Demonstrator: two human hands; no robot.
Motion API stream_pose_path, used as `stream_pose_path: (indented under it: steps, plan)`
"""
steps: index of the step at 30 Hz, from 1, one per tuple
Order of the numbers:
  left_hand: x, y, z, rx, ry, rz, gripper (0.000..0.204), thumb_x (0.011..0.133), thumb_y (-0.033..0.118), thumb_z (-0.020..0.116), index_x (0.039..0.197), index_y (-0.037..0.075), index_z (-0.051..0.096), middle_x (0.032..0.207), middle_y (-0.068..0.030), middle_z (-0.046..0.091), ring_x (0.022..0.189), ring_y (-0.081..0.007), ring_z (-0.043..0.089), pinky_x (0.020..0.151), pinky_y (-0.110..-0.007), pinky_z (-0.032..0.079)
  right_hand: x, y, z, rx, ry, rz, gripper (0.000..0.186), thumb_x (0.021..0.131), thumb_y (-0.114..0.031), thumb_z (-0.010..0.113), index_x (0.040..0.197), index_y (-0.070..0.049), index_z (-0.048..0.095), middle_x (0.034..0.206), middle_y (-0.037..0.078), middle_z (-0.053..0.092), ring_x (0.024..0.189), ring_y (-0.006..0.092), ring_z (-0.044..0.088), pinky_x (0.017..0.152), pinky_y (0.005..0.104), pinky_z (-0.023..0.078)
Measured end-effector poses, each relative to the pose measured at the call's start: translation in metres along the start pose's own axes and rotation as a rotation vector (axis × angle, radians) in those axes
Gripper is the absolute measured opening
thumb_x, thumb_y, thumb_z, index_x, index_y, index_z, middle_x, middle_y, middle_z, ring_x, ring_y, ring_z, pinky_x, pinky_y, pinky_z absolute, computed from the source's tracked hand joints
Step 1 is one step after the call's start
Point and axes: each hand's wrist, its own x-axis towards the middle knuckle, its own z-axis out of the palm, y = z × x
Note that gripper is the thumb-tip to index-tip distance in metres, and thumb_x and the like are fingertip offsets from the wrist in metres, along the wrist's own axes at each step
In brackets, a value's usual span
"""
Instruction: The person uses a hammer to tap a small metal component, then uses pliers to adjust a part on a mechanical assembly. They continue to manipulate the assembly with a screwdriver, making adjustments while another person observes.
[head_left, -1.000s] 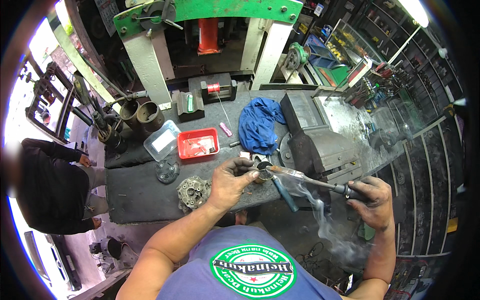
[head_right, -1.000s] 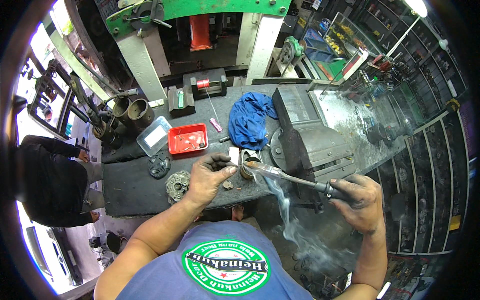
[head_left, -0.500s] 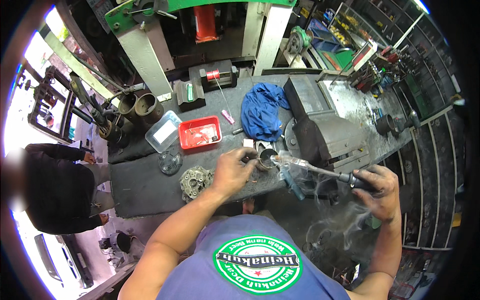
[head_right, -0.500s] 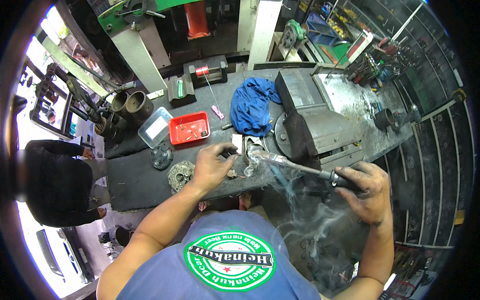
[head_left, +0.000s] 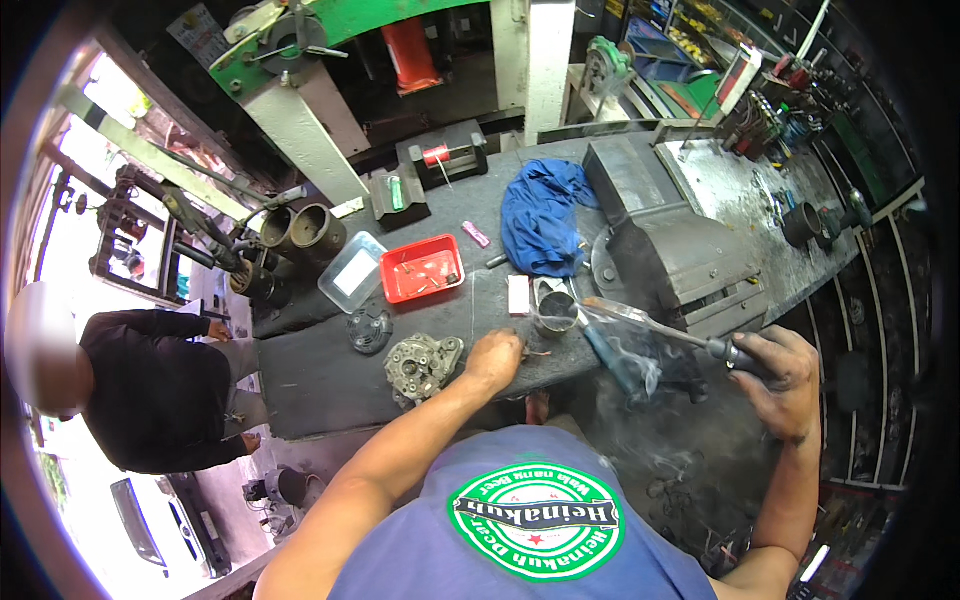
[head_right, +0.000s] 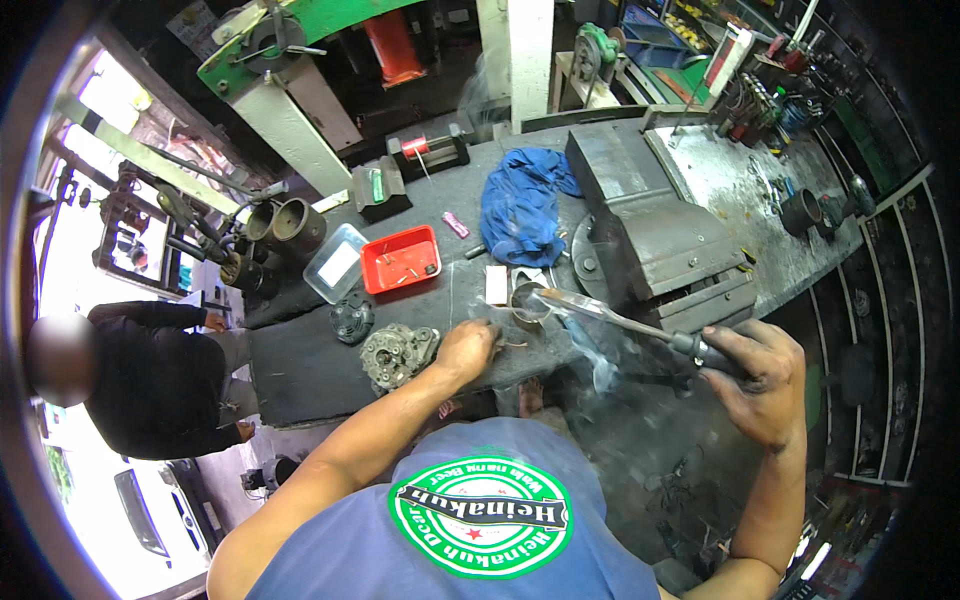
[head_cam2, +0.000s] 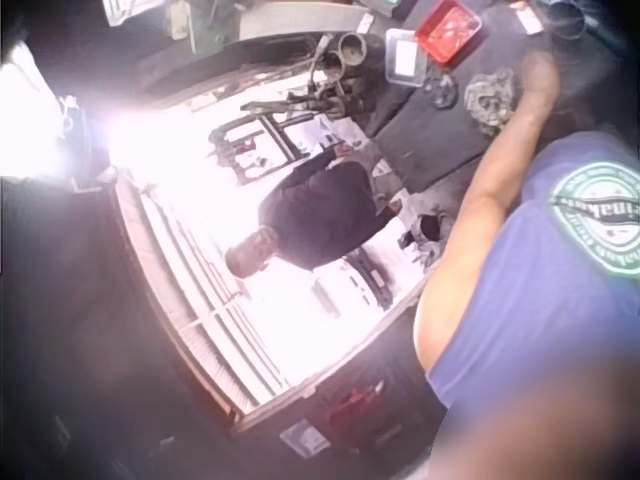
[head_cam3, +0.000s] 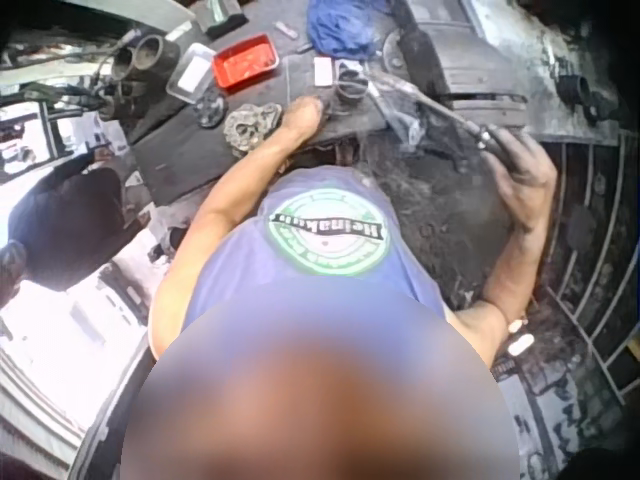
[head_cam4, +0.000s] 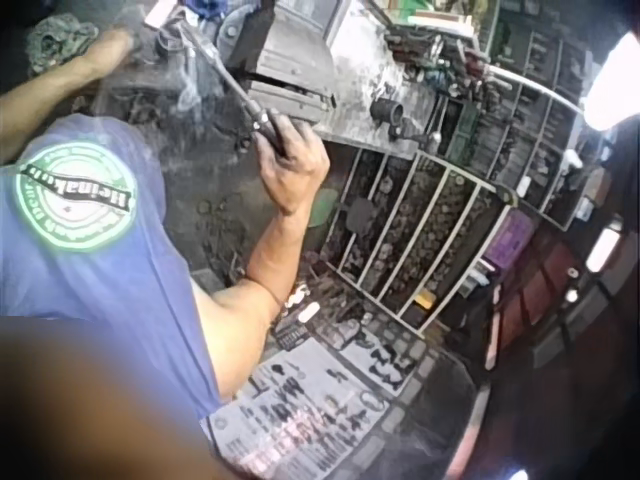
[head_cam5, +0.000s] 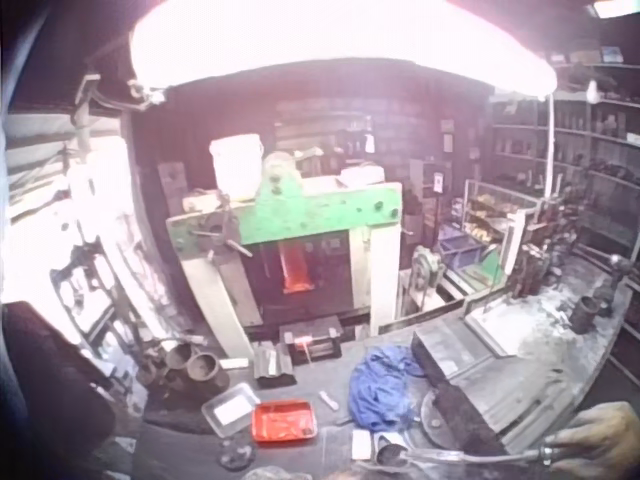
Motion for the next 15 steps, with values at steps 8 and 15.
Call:
stream_pose_path:
  steps: [8, 15]
  plan:
    - [-0.051, 0.0, -0.06, -1.205, 0.337, 0.154, 0.032, 0.093, -0.001, 0.086, 0.124, 0.003, 0.079, 0.135, -0.0147, 0.076, 0.127, -0.0233, 0.073, 0.113, -0.038, 0.058, 0.011, -0.031, -0.01, -0.094, 0.037, -0.114, 0.057, 0.061, -0.004, 0.093, 0.116, -0.005, 0.081, 0.09, 0.015, 0.07, 0.081, 0.0374, 0.068, 0.073, 0.0464, 0.052]
    - [-0.082, -0.006, -0.088, -1.149, 0.404, 0.197, 0.031, 0.093, -0.001, 0.085, 0.123, 0.003, 0.079, 0.132, -0.0138, 0.079, 0.123, -0.0233, 0.076, 0.109, -0.038, 0.059, 0.043, -0.092, -0.021, -0.264, -0.04, -0.3, 0.053, 0.058, -0.007, 0.093, 0.11, -0.008, 0.082, 0.089, 0.011, 0.072, 0.078, 0.0336, 0.067, 0.071, 0.0457, 0.05]
